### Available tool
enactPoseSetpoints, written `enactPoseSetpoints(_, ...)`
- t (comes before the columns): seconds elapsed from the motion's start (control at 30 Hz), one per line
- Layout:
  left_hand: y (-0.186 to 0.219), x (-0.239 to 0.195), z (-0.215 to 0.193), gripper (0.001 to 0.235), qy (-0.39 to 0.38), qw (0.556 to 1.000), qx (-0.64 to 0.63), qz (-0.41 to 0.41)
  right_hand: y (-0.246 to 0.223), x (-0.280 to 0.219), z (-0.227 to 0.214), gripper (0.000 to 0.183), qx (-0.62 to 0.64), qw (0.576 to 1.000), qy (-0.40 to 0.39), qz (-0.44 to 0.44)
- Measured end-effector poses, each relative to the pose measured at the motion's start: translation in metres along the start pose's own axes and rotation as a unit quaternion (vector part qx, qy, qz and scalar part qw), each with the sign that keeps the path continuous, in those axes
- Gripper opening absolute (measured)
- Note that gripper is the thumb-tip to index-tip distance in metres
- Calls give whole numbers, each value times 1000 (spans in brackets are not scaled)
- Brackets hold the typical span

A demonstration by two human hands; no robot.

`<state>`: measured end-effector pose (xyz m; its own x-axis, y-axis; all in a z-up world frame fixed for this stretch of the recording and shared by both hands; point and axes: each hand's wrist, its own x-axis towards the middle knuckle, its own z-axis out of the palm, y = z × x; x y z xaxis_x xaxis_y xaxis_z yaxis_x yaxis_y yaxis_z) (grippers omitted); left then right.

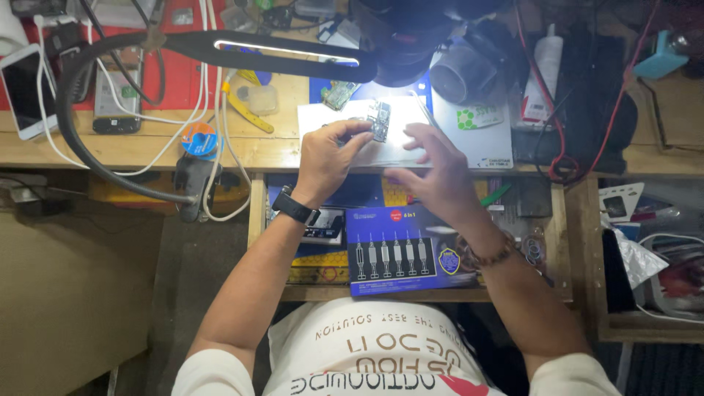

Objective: The person opens a box containing electronic components and removes several circuit boards. They place the boards on a workbench under a microscope and use a green pen-like tool to work on the components. The person handles the boards and tools repeatedly while seated at the desk.

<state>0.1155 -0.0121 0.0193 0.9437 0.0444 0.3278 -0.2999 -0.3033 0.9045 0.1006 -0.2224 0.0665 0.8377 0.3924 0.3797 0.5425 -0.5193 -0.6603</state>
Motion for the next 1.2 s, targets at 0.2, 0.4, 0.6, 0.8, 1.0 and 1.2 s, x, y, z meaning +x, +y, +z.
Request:
enactPoseSetpoints(0.2, -6, 5, -5, 21, -36, 999, -2, 4, 31, 40, 23, 59, 33, 999, -7, 17)
enactPoseSetpoints(0.4, -7, 11, -14, 15, -56, 984, 101, 136, 55, 35, 39, 32, -1, 999, 38, -15)
enactPoseSetpoints(0.6, -13, 7, -9, 10, -28, 974, 141, 177, 53, 31, 42, 29, -8, 998, 57, -40)
enactPoseSetpoints(0.8, -15, 8, -10, 8, -10, 969, 138, 204, 44, 38, 39, 31, 11, 998, 51, -45)
enactPoseSetpoints(1.0, -16, 8, -14, 8, -13, 969, 131, 210, 40, 37, 39, 27, -3, 996, 65, -62)
enactPoseSetpoints(1.2, -13, 7, -13, 15, -28, 979, 148, 139, 38, 37, 40, 26, -3, 995, 71, -65)
